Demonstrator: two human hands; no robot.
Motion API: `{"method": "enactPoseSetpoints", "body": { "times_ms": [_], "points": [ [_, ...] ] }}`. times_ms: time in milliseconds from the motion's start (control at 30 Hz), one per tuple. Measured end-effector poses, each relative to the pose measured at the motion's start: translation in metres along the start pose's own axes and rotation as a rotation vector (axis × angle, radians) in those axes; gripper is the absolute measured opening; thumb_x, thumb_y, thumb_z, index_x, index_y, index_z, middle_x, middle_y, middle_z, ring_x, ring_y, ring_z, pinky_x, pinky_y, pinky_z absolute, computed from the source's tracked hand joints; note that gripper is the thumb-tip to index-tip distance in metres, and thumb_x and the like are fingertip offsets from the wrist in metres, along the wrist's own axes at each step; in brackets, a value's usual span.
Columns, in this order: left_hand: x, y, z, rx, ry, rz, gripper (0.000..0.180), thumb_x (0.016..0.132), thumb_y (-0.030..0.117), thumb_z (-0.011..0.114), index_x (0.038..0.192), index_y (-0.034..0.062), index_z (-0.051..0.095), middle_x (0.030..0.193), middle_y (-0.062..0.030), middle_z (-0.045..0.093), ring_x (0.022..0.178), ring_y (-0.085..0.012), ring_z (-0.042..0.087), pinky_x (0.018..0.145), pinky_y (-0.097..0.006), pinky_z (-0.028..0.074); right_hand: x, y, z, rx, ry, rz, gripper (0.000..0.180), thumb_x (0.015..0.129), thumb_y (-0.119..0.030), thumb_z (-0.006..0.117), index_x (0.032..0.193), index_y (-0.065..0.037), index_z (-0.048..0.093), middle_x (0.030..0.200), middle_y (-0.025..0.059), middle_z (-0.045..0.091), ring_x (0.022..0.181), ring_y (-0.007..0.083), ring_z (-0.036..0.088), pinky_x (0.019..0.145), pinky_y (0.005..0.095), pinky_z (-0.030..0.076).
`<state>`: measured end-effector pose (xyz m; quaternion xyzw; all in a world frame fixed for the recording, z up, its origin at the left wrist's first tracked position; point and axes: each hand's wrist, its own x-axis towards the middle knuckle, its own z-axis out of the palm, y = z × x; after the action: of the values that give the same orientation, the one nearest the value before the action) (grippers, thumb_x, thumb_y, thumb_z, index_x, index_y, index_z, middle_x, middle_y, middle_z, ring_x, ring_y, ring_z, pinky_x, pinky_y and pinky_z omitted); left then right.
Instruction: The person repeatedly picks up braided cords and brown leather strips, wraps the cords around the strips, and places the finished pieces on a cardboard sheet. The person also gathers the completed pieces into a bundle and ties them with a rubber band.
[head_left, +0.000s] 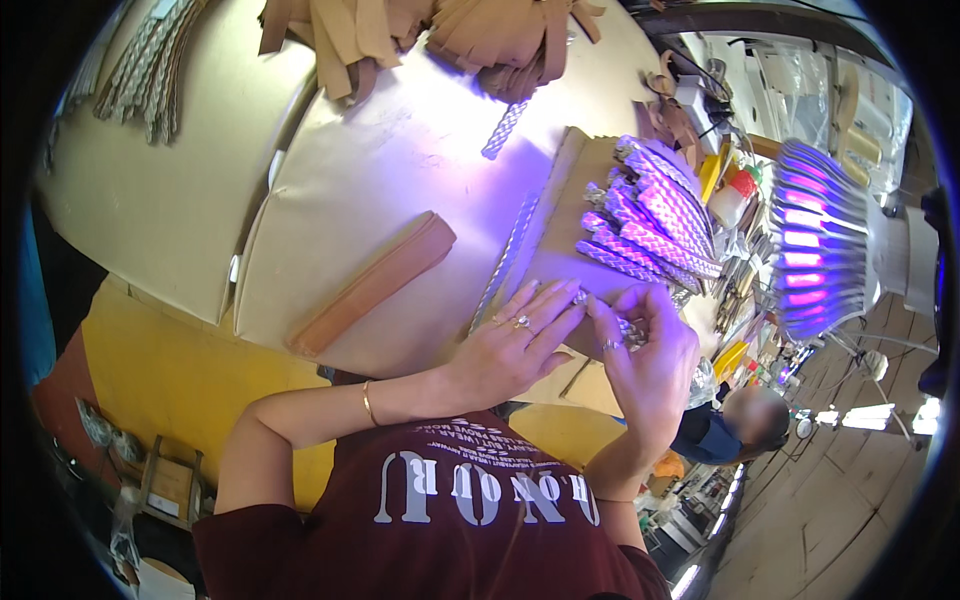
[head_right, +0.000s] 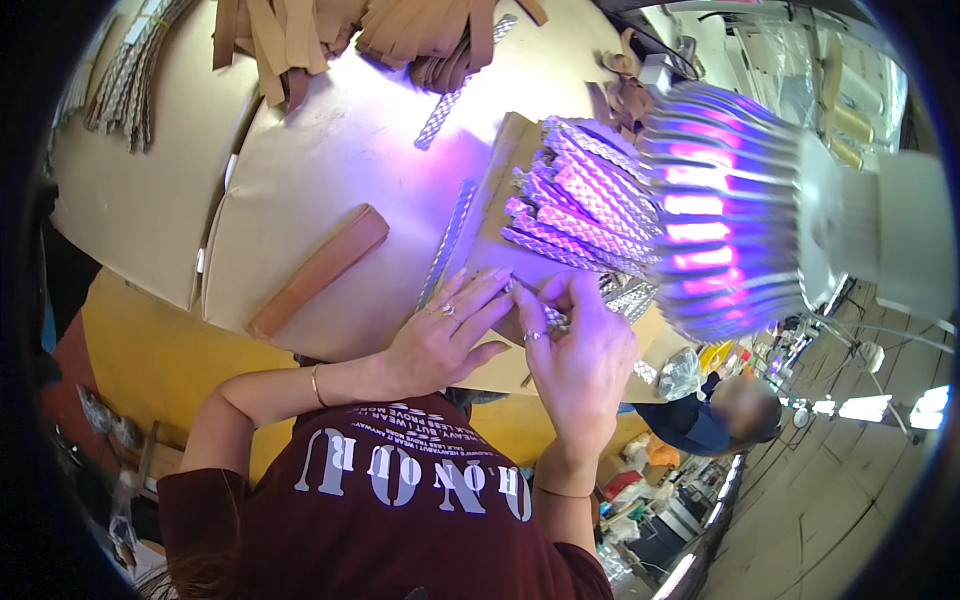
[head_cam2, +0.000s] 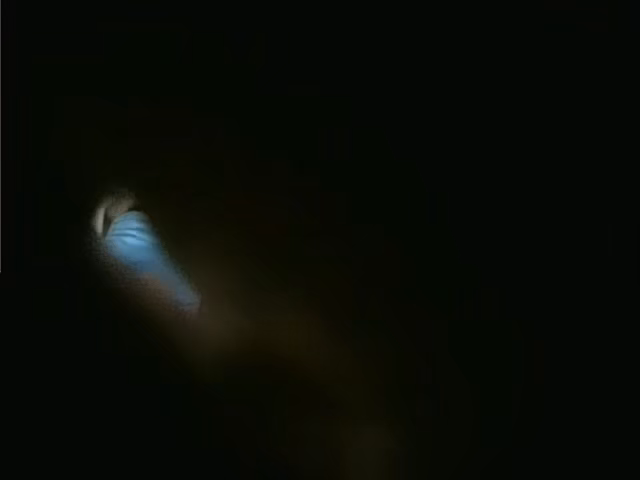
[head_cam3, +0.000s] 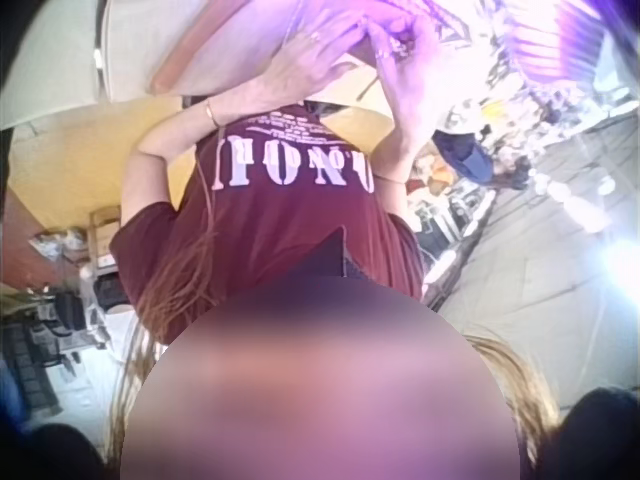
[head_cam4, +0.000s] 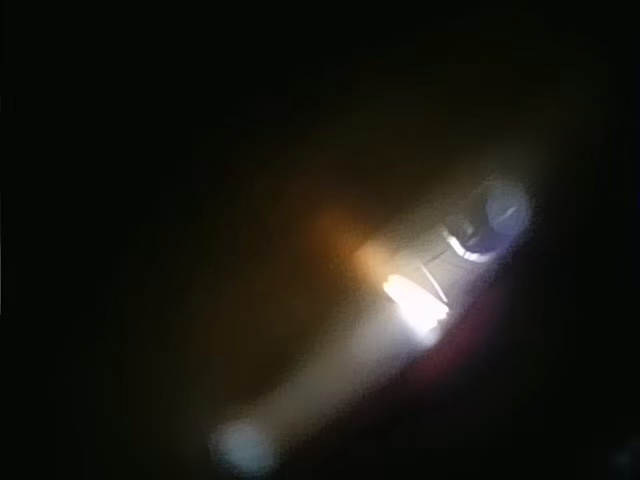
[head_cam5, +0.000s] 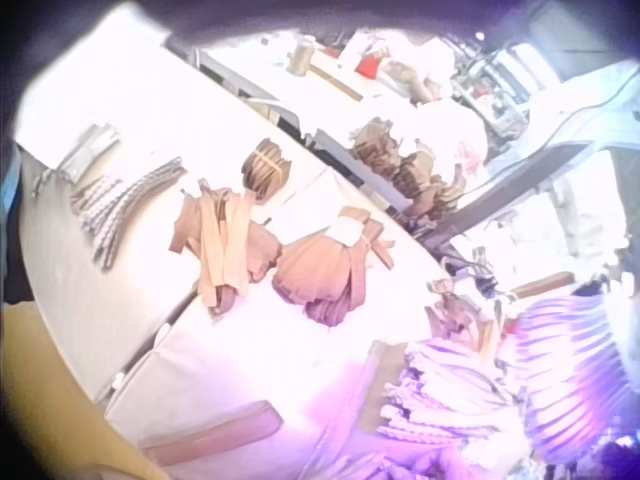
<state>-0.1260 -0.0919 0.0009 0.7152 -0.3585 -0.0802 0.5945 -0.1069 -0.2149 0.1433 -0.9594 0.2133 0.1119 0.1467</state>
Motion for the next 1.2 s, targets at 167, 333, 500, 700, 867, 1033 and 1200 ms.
{"method": "enactPoseSetpoints", "body": {
  "times_ms": [167,333,500,700,867,1033,1200],
  "points": [
    [-0.004,0.002,0.003,0.062,-0.044,0.029,0.063,0.086,0.022,0.069,0.137,-0.0048,0.045,0.144,-0.0224,0.045,0.134,-0.0328,0.046,0.111,-0.049,0.036,-0.015,0.002,-0.021,-0.138,-0.117,-0.052,0.033,0.083,-0.033,0.074,0.101,-0.006,0.065,0.085,0.0104,0.069,0.073,0.029,0.066,0.068,0.0411,0.047],
    [-0.006,0.008,0.006,0.073,-0.055,-0.005,0.062,0.088,0.021,0.07,0.137,-0.0051,0.044,0.143,-0.0245,0.046,0.132,-0.0348,0.048,0.11,-0.052,0.036,-0.019,0.024,-0.037,-0.296,0.059,-0.106,0.034,0.081,-0.037,0.076,0.098,-0.008,0.068,0.079,0.0065,0.067,0.073,0.0269,0.063,0.072,0.0391,0.042],
    [-0.007,0.008,0.009,0.027,-0.016,-0.009,0.064,0.084,0.016,0.074,0.136,-0.0058,0.044,0.14,-0.027,0.049,0.131,-0.0389,0.049,0.109,-0.056,0.035,-0.019,0.042,-0.043,-0.248,0.05,-0.128,0.03,0.08,-0.037,0.076,0.084,-0.008,0.071,0.076,0.0062,0.067,0.071,0.0259,0.061,0.074,0.0363,0.038],
    [-0.008,0.009,0.011,0.105,-0.011,0.026,0.061,0.087,0.021,0.072,0.137,-0.0019,0.046,0.142,-0.0272,0.046,0.128,-0.0368,0.051,0.109,-0.053,0.036,-0.014,0.044,-0.036,-0.092,0.082,-0.063,0.031,0.084,-0.034,0.073,0.078,-0.004,0.069,0.076,0.009,0.067,0.069,0.0292,0.06,0.074,0.038,0.037],
    [-0.008,0.014,0.012,0.129,-0.035,-0.005,0.061,0.082,0.015,0.075,0.134,-0.0024,0.047,0.142,-0.0304,0.046,0.129,-0.0416,0.049,0.111,-0.058,0.03,-0.016,0.048,-0.036,-0.102,0.063,-0.061,0.033,0.084,-0.036,0.072,0.079,-0.003,0.069,0.079,0.0098,0.068,0.07,0.0296,0.061,0.075,0.0391,0.038],
    [-0.007,0.014,0.012,0.143,-0.026,-0.001,0.061,0.082,0.014,0.075,0.134,-0.0019,0.048,0.142,-0.031,0.046,0.128,-0.0421,0.05,0.112,-0.058,0.027,-0.02,0.058,-0.033,-0.068,0.087,-0.051,0.033,0.084,-0.036,0.074,0.08,-0.004,0.069,0.08,0.0091,0.068,0.07,0.0282,0.062,0.077,0.0394,0.037],
    [-0.005,0.013,0.011,0.155,-0.025,0.02,0.06,0.083,0.013,0.074,0.134,-0.0018,0.048,0.14,-0.0314,0.047,0.128,-0.0422,0.051,0.113,-0.057,0.025,-0.025,0.08,-0.036,0.001,0.139,-0.077,0.031,0.082,-0.035,0.075,0.08,-0.005,0.069,0.077,0.0078,0.067,0.069,0.0264,0.061,0.081,0.0387,0.036]
  ]
}}
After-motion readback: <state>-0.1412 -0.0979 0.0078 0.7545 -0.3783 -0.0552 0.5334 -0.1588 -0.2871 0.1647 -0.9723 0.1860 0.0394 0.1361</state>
